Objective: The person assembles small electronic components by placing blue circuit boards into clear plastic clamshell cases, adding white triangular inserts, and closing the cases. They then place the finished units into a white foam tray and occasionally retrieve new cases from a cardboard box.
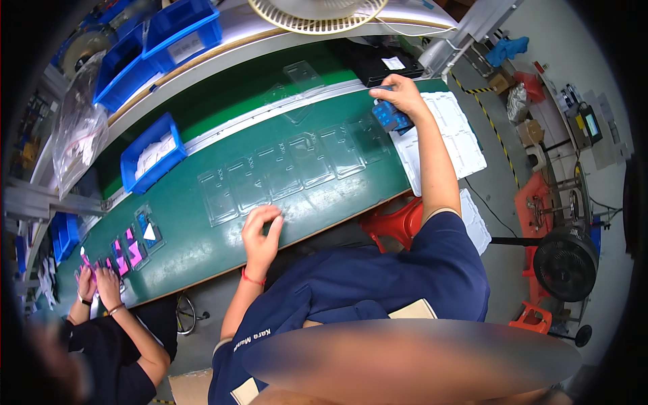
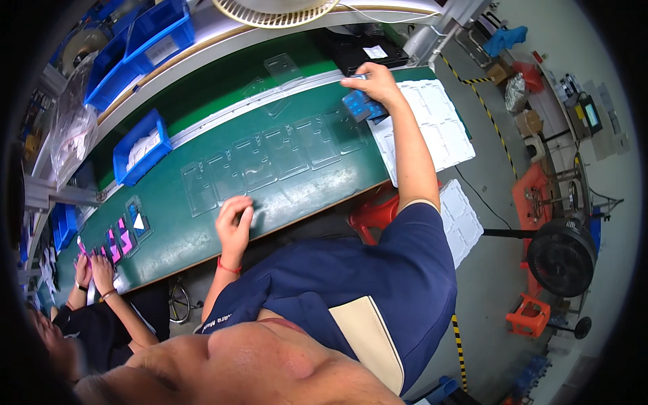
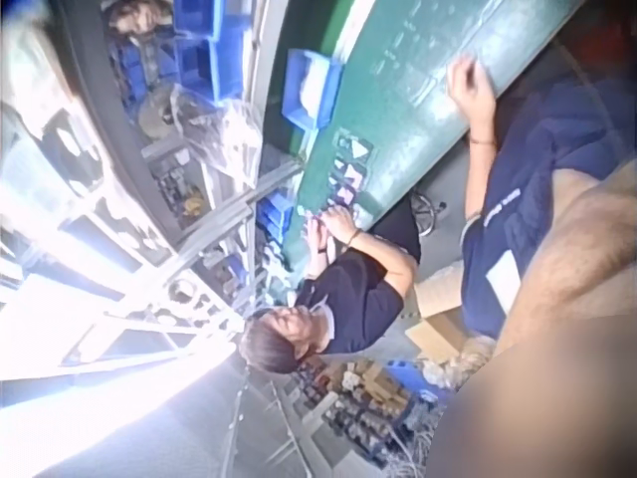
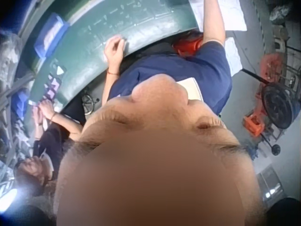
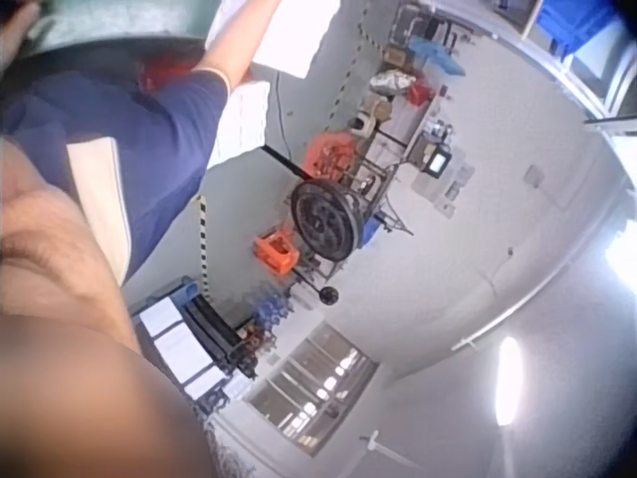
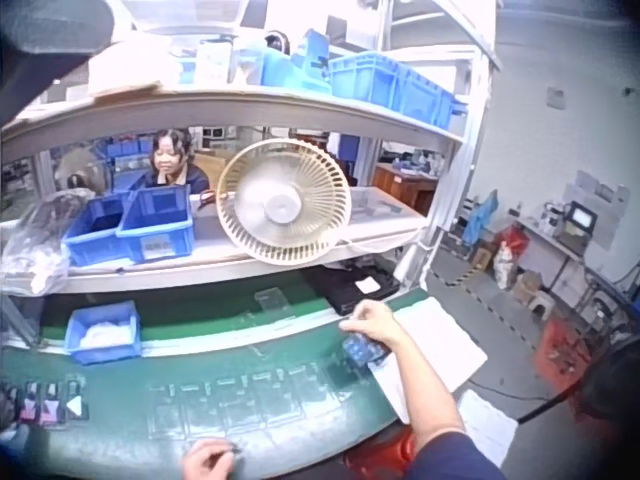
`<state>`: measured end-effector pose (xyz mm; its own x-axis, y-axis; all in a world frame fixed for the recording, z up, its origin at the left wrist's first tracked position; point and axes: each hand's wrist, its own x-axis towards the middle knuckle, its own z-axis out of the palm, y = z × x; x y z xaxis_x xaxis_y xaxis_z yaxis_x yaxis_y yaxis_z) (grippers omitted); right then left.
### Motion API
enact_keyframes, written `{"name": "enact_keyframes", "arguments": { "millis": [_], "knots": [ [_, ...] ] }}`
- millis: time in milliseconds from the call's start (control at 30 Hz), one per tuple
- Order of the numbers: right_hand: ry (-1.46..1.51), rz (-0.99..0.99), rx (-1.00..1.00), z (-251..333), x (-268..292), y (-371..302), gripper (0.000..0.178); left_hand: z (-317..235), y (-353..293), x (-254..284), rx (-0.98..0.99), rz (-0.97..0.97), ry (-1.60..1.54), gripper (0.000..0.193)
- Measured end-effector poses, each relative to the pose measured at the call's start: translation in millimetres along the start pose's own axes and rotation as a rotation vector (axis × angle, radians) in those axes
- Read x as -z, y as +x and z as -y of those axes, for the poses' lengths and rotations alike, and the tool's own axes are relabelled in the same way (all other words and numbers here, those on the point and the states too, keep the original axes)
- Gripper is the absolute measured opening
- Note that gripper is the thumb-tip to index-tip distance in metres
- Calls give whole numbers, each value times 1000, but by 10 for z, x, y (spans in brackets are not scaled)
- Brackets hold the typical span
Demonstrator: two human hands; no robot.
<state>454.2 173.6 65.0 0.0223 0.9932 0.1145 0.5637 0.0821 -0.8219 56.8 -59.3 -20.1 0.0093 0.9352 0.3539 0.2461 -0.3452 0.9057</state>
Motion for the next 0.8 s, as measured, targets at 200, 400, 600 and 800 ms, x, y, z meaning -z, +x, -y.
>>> {"name": "enact_keyframes", "arguments": {
  "millis": [200, 400, 600, 800],
  "knots": [
    [392, 613, 143, 1276, -1376, -689, 30, -191, 561, -470, 360, 388, -1344, 107],
    [97, 584, 230, 1737, -2053, -983, 34, -109, 434, -202, 504, 252, -1615, 79],
    [172, 825, 240, 1470, -2356, -883, 31, -94, 147, 100, 595, 37, -1582, 46],
    [491, 1044, 20, 1510, -2572, -958, 18, 64, -88, 477, 675, -138, -1621, 39]
  ]
}}
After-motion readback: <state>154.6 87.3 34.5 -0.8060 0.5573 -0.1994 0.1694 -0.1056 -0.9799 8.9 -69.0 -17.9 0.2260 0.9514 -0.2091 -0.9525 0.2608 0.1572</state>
